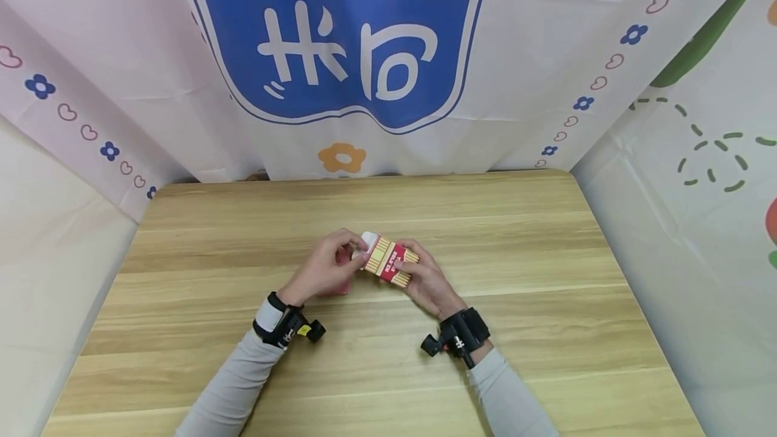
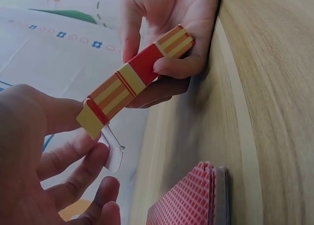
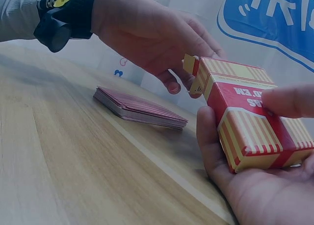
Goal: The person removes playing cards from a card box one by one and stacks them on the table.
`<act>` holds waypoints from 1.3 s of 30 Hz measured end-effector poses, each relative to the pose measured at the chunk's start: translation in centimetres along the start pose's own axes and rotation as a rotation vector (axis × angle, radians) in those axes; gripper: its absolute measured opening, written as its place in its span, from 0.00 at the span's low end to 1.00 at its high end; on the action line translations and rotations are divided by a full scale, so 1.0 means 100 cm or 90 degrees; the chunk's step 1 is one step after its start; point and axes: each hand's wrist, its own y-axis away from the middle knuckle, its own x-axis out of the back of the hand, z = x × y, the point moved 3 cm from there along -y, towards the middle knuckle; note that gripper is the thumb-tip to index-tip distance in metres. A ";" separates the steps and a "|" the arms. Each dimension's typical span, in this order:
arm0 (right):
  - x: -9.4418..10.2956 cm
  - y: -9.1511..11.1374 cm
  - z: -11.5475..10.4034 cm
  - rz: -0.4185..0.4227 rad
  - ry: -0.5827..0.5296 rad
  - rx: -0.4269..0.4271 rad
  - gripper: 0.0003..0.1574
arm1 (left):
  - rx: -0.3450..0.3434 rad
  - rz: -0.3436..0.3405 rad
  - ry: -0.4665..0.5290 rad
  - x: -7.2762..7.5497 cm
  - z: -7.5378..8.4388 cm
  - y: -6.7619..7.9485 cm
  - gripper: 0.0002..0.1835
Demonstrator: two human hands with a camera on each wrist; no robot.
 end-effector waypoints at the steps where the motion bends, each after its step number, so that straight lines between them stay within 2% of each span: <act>1: 0.000 0.000 0.000 0.002 -0.002 -0.001 0.26 | 0.003 0.000 -0.001 0.000 0.000 0.000 0.07; 6: -0.001 -0.001 -0.001 0.007 -0.002 -0.004 0.26 | 0.016 -0.002 -0.005 0.001 0.001 0.000 0.07; 13: -0.002 -0.002 -0.002 0.005 -0.004 -0.001 0.27 | -0.021 0.002 0.002 0.008 0.002 -0.001 0.04; 16: -0.002 -0.002 -0.002 0.001 -0.006 0.002 0.26 | -0.022 0.004 0.009 0.013 0.003 0.000 0.03; 21: -0.002 -0.003 -0.002 -0.004 -0.001 0.001 0.25 | 0.005 0.014 0.029 0.022 0.004 0.000 0.03; 29: -0.002 -0.002 -0.001 0.009 0.002 0.000 0.25 | 0.036 0.062 0.068 0.032 -0.002 0.001 0.07; 34: -0.001 -0.001 -0.001 -0.003 0.005 0.008 0.24 | 0.065 0.088 0.100 0.038 -0.007 0.001 0.07; 39: -0.001 -0.001 0.000 -0.003 0.001 0.009 0.25 | 0.099 0.103 0.185 0.044 -0.011 0.001 0.09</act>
